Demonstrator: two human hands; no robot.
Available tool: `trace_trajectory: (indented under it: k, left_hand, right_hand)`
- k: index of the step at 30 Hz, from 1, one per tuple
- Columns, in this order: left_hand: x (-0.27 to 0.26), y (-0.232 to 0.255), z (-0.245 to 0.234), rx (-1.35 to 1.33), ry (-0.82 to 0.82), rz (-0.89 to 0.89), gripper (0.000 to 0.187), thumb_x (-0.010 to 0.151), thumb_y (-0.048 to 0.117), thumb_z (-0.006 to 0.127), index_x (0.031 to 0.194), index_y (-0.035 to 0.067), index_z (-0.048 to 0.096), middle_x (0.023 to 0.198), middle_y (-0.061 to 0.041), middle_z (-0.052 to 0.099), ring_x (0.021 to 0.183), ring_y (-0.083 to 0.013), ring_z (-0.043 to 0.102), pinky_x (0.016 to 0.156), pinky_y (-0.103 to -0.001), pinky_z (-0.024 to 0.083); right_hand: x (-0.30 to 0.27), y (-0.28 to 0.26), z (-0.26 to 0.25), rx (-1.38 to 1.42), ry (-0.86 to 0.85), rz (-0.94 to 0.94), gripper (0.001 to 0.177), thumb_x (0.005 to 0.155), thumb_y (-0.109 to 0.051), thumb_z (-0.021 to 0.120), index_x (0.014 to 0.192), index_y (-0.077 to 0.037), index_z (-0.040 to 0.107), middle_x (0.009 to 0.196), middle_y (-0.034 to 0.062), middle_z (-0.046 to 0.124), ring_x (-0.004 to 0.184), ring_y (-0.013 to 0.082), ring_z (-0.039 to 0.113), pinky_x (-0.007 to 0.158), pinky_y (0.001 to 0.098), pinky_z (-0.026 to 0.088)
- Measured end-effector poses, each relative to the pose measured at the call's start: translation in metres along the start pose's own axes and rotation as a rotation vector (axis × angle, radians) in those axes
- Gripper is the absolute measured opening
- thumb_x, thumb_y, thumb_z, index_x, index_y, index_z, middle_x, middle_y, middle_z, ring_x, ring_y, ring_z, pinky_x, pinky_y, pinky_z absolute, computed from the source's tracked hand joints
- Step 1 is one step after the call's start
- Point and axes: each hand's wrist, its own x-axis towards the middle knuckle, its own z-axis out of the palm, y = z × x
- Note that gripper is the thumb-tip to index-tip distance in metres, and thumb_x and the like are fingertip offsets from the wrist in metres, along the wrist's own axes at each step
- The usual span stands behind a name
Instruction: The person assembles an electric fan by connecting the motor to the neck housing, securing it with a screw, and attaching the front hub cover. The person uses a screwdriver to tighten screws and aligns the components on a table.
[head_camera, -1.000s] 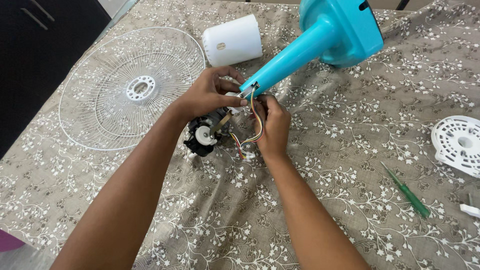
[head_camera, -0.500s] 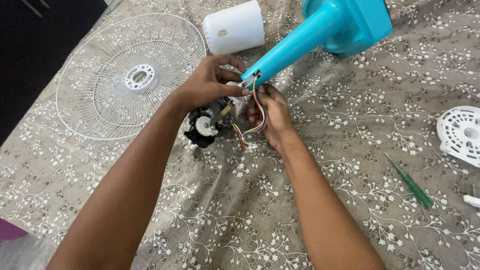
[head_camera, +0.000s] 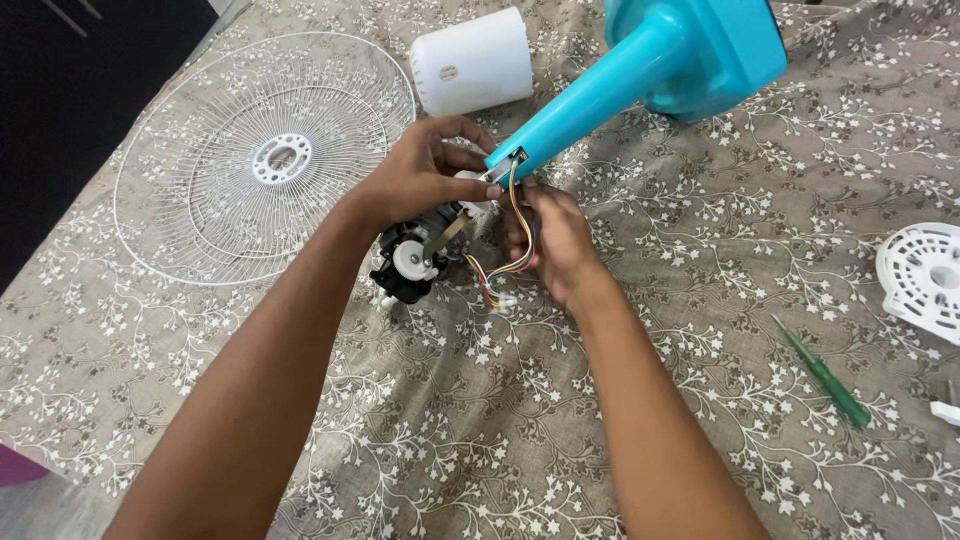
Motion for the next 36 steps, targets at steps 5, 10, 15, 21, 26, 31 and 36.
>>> trace_trajectory:
  k: [5, 10, 15, 21, 26, 31, 36]
  left_hand:
    - [0.001, 0.000, -0.001, 0.004, 0.008, -0.026, 0.050, 0.081, 0.006, 0.083, 0.123, -0.002, 0.058, 0.111, -0.023, 0.077, 0.101, -0.0239, 0.078, 0.089, -0.035, 0.066]
    - [0.001, 0.000, 0.000, -0.007, -0.006, -0.004, 0.049, 0.081, 0.006, 0.084, 0.122, -0.003, 0.059, 0.112, -0.024, 0.077, 0.103, -0.0236, 0.077, 0.090, -0.035, 0.065]
    - [0.000, 0.001, 0.001, -0.016, 0.009, -0.043, 0.048, 0.080, 0.006, 0.083, 0.121, -0.002, 0.058, 0.111, -0.023, 0.078, 0.102, -0.0238, 0.077, 0.090, -0.036, 0.065]
    - [0.001, 0.002, 0.001, -0.008, 0.020, -0.069, 0.049, 0.079, 0.006, 0.084, 0.120, -0.001, 0.058, 0.112, -0.023, 0.078, 0.102, -0.0236, 0.077, 0.091, -0.036, 0.065]
    - [0.001, 0.001, 0.002, -0.016, 0.021, -0.060, 0.051, 0.078, 0.005, 0.085, 0.120, -0.001, 0.058, 0.112, -0.022, 0.077, 0.104, -0.0228, 0.076, 0.091, -0.036, 0.064]
    - [0.000, -0.001, 0.001, -0.021, 0.015, -0.048, 0.050, 0.079, 0.006, 0.085, 0.121, -0.002, 0.059, 0.112, -0.023, 0.078, 0.103, -0.0226, 0.076, 0.090, -0.035, 0.064]
    - [0.000, -0.001, 0.001, -0.028, 0.014, -0.058, 0.050, 0.079, 0.006, 0.084, 0.121, -0.001, 0.059, 0.111, -0.022, 0.078, 0.102, -0.0221, 0.076, 0.090, -0.035, 0.064]
  right_hand:
    - [-0.006, -0.003, 0.001, -0.383, 0.162, -0.250, 0.021, 0.101, -0.024, 0.059, 0.110, -0.005, 0.059, 0.066, 0.0071, 0.064, 0.050, 0.0154, 0.061, 0.040, 0.0280, 0.045]
    - [-0.001, 0.011, 0.005, -0.394, 0.217, -0.465, 0.016, 0.100, -0.015, 0.069, 0.106, 0.000, 0.068, 0.079, 0.0060, 0.072, 0.062, 0.0097, 0.067, 0.050, 0.0266, 0.055]
    - [0.004, 0.013, 0.002, -0.439, 0.167, -0.447, 0.018, 0.104, -0.019, 0.062, 0.101, -0.001, 0.065, 0.074, 0.0029, 0.067, 0.058, 0.0102, 0.064, 0.049, 0.0270, 0.053]
    - [0.007, 0.011, 0.001, -0.078, 0.080, -0.127, 0.020, 0.106, -0.025, 0.052, 0.102, -0.007, 0.060, 0.067, 0.0012, 0.055, 0.056, 0.0125, 0.056, 0.048, 0.0299, 0.049]
    - [0.008, 0.009, -0.002, 0.175, -0.013, -0.004, 0.022, 0.107, -0.027, 0.050, 0.105, -0.007, 0.059, 0.068, 0.0010, 0.051, 0.058, 0.0147, 0.053, 0.050, 0.0308, 0.047]
    - [0.001, 0.008, 0.000, -0.129, 0.114, -0.106, 0.030, 0.105, -0.035, 0.046, 0.109, -0.008, 0.060, 0.068, 0.0036, 0.057, 0.055, 0.0152, 0.059, 0.050, 0.0312, 0.052]
    - [0.001, 0.010, 0.003, -0.250, 0.135, -0.358, 0.024, 0.101, -0.025, 0.062, 0.108, -0.002, 0.062, 0.078, 0.0040, 0.068, 0.063, 0.0123, 0.069, 0.049, 0.0282, 0.056]
